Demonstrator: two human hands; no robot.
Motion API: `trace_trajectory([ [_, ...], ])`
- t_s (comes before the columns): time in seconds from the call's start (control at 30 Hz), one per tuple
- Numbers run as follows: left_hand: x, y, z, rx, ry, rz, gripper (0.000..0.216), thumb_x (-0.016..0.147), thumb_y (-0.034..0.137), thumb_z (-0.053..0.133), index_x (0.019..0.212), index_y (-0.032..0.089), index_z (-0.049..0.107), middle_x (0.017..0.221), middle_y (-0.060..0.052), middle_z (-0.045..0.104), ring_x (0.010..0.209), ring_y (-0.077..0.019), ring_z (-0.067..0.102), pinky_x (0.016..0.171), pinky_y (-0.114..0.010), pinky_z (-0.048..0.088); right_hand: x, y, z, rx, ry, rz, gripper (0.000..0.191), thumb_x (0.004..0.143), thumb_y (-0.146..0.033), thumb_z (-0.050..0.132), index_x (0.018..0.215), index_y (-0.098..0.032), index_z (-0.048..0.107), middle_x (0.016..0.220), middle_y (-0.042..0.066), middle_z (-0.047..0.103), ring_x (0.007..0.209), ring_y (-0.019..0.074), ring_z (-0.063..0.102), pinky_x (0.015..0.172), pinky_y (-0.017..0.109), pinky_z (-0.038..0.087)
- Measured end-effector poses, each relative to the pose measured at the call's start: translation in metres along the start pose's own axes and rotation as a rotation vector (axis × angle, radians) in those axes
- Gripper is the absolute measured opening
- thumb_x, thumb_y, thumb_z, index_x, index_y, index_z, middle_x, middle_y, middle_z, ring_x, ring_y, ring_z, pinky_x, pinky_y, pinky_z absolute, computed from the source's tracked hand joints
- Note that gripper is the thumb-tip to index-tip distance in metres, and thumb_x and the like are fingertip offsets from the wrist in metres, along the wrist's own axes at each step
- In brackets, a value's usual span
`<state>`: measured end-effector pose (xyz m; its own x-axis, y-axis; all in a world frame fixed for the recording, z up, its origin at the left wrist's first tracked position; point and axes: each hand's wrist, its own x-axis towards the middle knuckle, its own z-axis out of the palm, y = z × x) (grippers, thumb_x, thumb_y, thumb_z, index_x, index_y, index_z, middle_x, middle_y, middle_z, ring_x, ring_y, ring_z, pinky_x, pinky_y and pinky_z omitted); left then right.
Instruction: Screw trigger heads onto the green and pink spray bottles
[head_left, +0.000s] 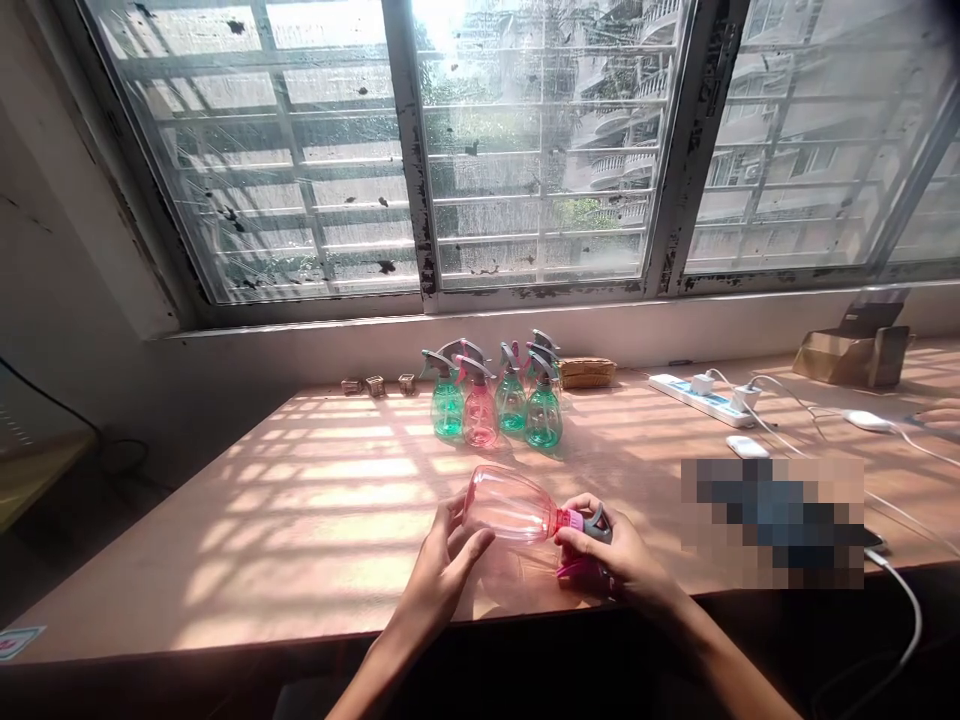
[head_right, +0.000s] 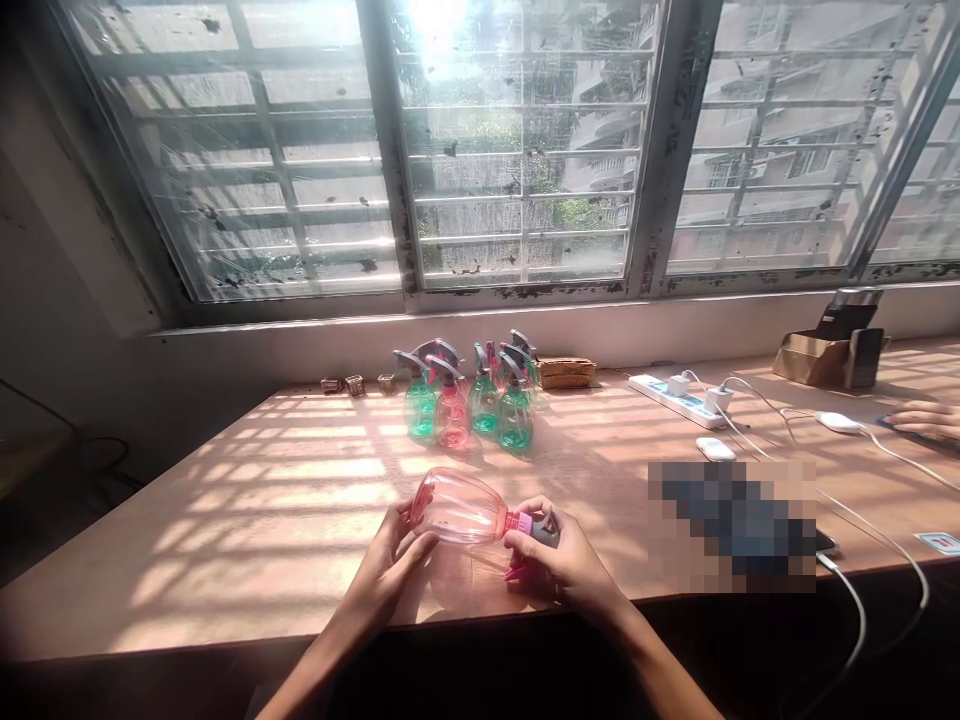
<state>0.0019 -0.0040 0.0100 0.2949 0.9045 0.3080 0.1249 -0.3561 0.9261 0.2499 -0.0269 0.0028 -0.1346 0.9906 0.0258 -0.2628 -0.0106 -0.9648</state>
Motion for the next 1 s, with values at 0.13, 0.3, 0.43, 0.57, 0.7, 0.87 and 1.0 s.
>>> trace_trajectory([
  [0.13, 0.0006, -0.0017, -0.0009, 0.123, 0.019, 0.067, 0.054, 0.094, 0.038, 0.058, 0.145, 0.027, 0.043, 0.156, -0.008, 0.041, 0.141, -0.0286, 0.043, 0.118, -0.048, 0.038, 0.0003, -0.0028, -0.0011, 0.009, 0.041, -0.072, 0.038, 0.074, -0.044, 0.083, 0.093, -0.020, 0.059, 0.075, 0.000, 0.070, 0.066, 0.0165, 0.066, 0.065, 0.031, 0.058],
  [0.3, -0.0007, -0.0022, -0.0003, 0.078, -0.011, 0.039, 0.060, 0.092, 0.039, 0.064, 0.145, 0.027, 0.040, 0.151, -0.010, 0.048, 0.138, -0.0284, 0.048, 0.118, -0.046, 0.037, -0.0001, -0.0001, -0.0032, -0.010, 0.003, -0.065, 0.038, 0.076, -0.042, 0.082, 0.094, -0.021, 0.057, 0.074, -0.002, 0.068, 0.065, 0.0163, 0.065, 0.064, 0.033, 0.059],
  [0.43, -0.0004, -0.0023, 0.0007, -0.032, 0.001, -0.031, 0.055, 0.094, 0.046, 0.058, 0.142, 0.022, 0.043, 0.147, -0.015, 0.052, 0.134, -0.0313, 0.052, 0.114, -0.049, 0.041, 0.0001, 0.0028, -0.0035, -0.039, -0.025, -0.050, 0.040, 0.075, -0.044, 0.083, 0.094, -0.022, 0.055, 0.073, -0.002, 0.066, 0.065, 0.0179, 0.065, 0.060, 0.036, 0.060],
  [0.57, -0.0001, 0.0004, 0.0011, 0.031, 0.022, 0.007, 0.054, 0.092, 0.041, 0.061, 0.143, 0.026, 0.046, 0.151, -0.010, 0.048, 0.138, -0.0317, 0.048, 0.118, -0.049, 0.037, 0.0020, 0.0019, -0.0035, -0.014, 0.017, -0.075, 0.038, 0.077, -0.045, 0.081, 0.092, -0.020, 0.057, 0.075, 0.000, 0.069, 0.066, 0.0177, 0.066, 0.064, 0.034, 0.060],
  [0.7, -0.0008, 0.0044, 0.0018, 0.037, 0.012, -0.001, 0.059, 0.091, 0.039, 0.063, 0.145, 0.027, 0.044, 0.151, -0.010, 0.049, 0.136, -0.0318, 0.050, 0.116, -0.048, 0.039, 0.0015, 0.0013, -0.0030, -0.009, 0.031, -0.079, 0.038, 0.076, -0.046, 0.081, 0.091, -0.020, 0.057, 0.075, 0.001, 0.070, 0.066, 0.0180, 0.067, 0.064, 0.034, 0.060],
  [0.87, -0.0015, 0.0059, 0.0032, -0.056, 0.038, -0.081, 0.050, 0.092, 0.046, 0.060, 0.132, 0.018, 0.048, 0.141, -0.016, 0.056, 0.126, -0.0312, 0.059, 0.108, -0.047, 0.047, -0.0003, 0.0045, -0.0025, -0.050, -0.033, -0.041, 0.039, 0.076, -0.044, 0.082, 0.094, -0.022, 0.055, 0.073, -0.001, 0.068, 0.064, 0.0183, 0.067, 0.059, 0.035, 0.061],
  [1.0, 0.0002, 0.0028, 0.0019, -0.057, 0.033, -0.084, 0.048, 0.090, 0.046, 0.063, 0.128, 0.019, 0.052, 0.140, -0.016, 0.058, 0.126, -0.0325, 0.059, 0.107, -0.047, 0.048, 0.0021, 0.0063, -0.0040, -0.024, -0.016, -0.037, 0.040, 0.075, -0.047, 0.082, 0.092, -0.022, 0.055, 0.074, -0.001, 0.068, 0.063, 0.0180, 0.066, 0.058, 0.036, 0.061],
])
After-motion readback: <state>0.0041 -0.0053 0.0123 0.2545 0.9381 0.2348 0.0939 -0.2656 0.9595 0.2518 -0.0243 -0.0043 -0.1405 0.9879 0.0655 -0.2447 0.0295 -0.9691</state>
